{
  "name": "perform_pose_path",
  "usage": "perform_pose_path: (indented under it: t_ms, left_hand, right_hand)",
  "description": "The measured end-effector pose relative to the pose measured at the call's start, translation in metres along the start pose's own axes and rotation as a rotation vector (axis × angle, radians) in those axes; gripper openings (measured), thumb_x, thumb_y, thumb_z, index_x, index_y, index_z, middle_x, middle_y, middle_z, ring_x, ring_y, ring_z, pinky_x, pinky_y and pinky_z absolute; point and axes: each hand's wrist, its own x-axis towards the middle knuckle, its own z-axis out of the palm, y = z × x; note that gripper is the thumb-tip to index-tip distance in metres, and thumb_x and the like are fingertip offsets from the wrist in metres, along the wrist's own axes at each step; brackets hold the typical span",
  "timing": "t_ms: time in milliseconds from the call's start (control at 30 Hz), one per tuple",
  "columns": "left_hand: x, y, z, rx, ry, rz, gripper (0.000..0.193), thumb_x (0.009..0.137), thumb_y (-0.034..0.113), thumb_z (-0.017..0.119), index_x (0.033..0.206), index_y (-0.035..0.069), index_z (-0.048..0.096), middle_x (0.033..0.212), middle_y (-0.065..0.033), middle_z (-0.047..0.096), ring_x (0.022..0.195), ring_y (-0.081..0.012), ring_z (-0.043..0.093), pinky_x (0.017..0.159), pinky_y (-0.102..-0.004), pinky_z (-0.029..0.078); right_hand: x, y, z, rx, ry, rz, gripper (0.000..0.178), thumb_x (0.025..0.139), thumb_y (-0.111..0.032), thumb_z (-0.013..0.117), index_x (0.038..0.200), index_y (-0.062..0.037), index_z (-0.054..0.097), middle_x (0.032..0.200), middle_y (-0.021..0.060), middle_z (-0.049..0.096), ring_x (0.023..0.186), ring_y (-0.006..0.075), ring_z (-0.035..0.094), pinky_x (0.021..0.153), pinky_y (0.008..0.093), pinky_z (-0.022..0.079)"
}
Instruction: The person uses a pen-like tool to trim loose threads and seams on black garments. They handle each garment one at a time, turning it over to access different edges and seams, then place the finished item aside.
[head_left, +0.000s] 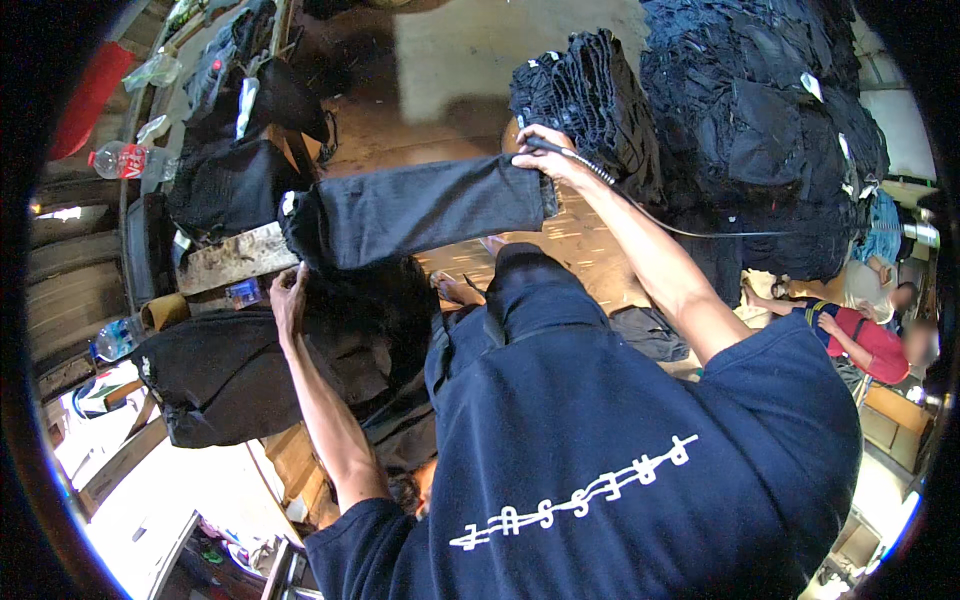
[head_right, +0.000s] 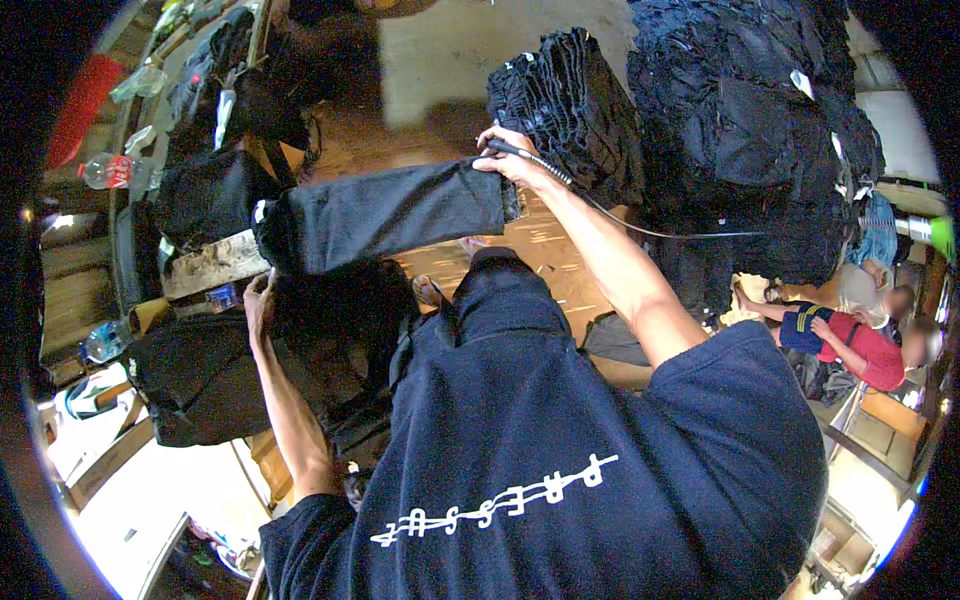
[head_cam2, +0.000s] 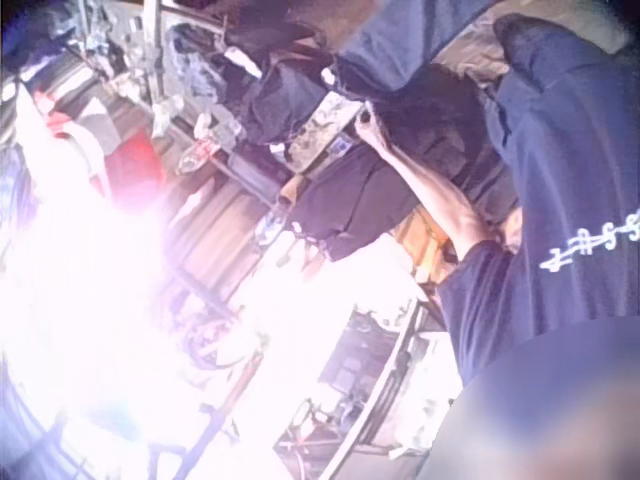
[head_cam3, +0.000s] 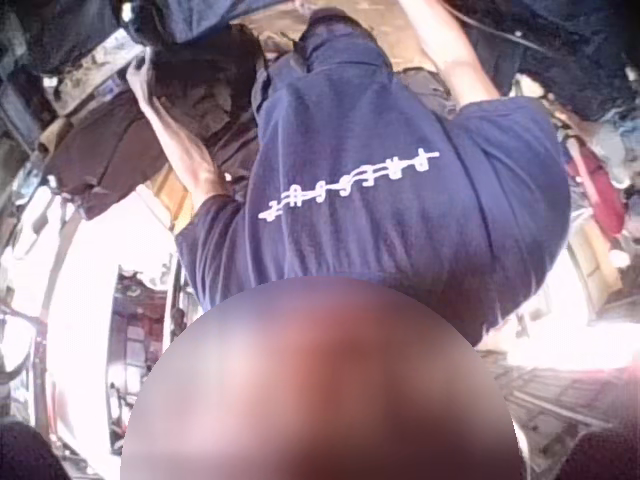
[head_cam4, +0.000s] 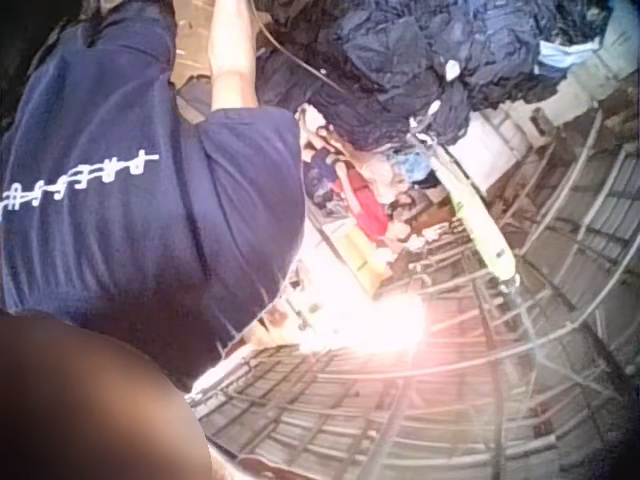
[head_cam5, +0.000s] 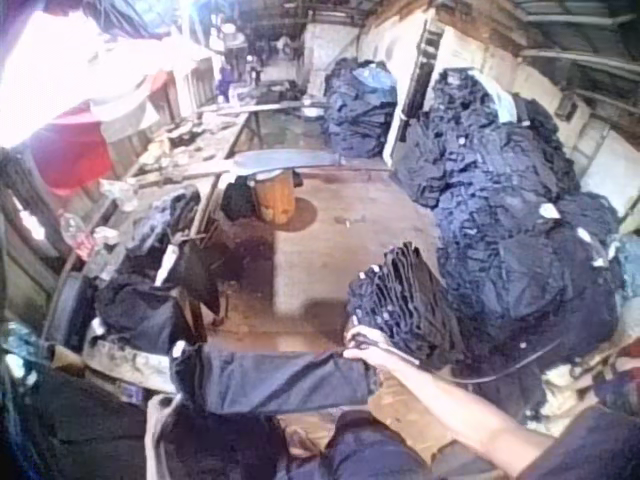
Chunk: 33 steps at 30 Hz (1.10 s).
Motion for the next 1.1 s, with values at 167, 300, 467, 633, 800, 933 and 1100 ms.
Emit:
perform_pose_path:
  t_ms: [167, 300, 467, 633, 800, 933, 1100]
  left_hand:
    - [-0.06, 0.033, 0.016, -0.075, 0.136, 0.165, 0.03, 0.108, 0.029, 0.071, 0.111, 0.0, 0.072, 0.103, -0.0064, 0.068, 0.096, -0.0163, 0.06, 0.09, -0.0322, 0.05]
    - [-0.083, 0.076, 0.011, 0.205, 0.435, 0.249, 0.022, 0.106, 0.019, 0.073, 0.111, -0.002, 0.071, 0.096, -0.0115, 0.073, 0.087, -0.0212, 0.067, 0.084, -0.0344, 0.055]
    - [-0.08, 0.171, 0.109, 0.308, 0.191, 0.566, 0.029, 0.093, 0.0, 0.075, 0.121, 0.002, 0.074, 0.118, -0.0147, 0.077, 0.106, -0.0311, 0.076, 0.092, -0.0411, 0.06]
    - [-0.097, 0.28, 0.317, 0.057, 0.304, 0.382, 0.025, 0.106, 0.03, 0.07, 0.098, 0.008, 0.062, 0.089, -0.0167, 0.069, 0.081, -0.0399, 0.071, 0.069, -0.0488, 0.056]
    - [-0.076, 0.24, 0.305, 0.142, 0.6, 0.332, 0.024, 0.109, 0.029, 0.065, 0.103, 0.006, 0.066, 0.096, -0.0167, 0.073, 0.085, -0.0402, 0.072, 0.071, -0.0454, 0.057]
    - [-0.036, 0.17, 0.144, 0.343, 0.78, 0.222, 0.029, 0.108, 0.035, 0.065, 0.107, 0.006, 0.068, 0.095, -0.0175, 0.073, 0.087, -0.0424, 0.072, 0.072, -0.0481, 0.057]
    - [-0.03, 0.161, 0.103, 0.451, 0.713, -0.001, 0.075, 0.096, 0.064, 0.069, 0.15, 0.013, 0.058, 0.152, -0.0184, 0.059, 0.141, -0.041, 0.054, 0.113, -0.0644, 0.04]
  right_hand:
    - [-0.013, -0.004, -0.023, -0.119, -0.003, 0.086, 0.033, 0.083, -0.018, 0.093, 0.108, -0.0101, 0.073, 0.092, -0.0016, 0.074, 0.085, 0.0085, 0.067, 0.078, 0.0271, 0.054]
    - [-0.052, -0.001, -0.09, -0.258, 0.154, 0.049, 0.023, 0.087, -0.012, 0.088, 0.103, -0.0082, 0.073, 0.092, -0.0012, 0.072, 0.087, 0.0079, 0.066, 0.077, 0.0263, 0.052]
    - [-0.035, -0.039, -0.206, -0.724, 0.519, -0.211, 0.02, 0.087, -0.018, 0.083, 0.102, -0.007, 0.076, 0.099, 0.0071, 0.077, 0.095, 0.02, 0.072, 0.092, 0.0352, 0.056]
    - [0.112, -0.114, -0.276, -0.874, 1.068, -0.395, 0.021, 0.091, -0.017, 0.085, 0.107, -0.0051, 0.078, 0.104, 0.0121, 0.081, 0.092, 0.0278, 0.077, 0.088, 0.04, 0.059]
    - [0.155, -0.163, -0.19, -0.731, 0.637, -0.813, 0.027, 0.09, -0.019, 0.088, 0.112, -0.009, 0.077, 0.108, 0.0132, 0.08, 0.101, 0.0269, 0.076, 0.091, 0.0379, 0.058]
    - [0.064, -0.131, -0.044, -0.512, -0.116, -0.787, 0.029, 0.084, -0.01, 0.089, 0.109, -0.0048, 0.073, 0.114, 0.0175, 0.078, 0.107, 0.0324, 0.074, 0.099, 0.0415, 0.058]
    - [-0.016, -0.066, 0.086, -0.437, -0.394, -0.758, 0.047, 0.08, -0.017, 0.094, 0.12, -0.008, 0.071, 0.143, 0.0228, 0.068, 0.143, 0.0418, 0.058, 0.121, 0.0512, 0.046]
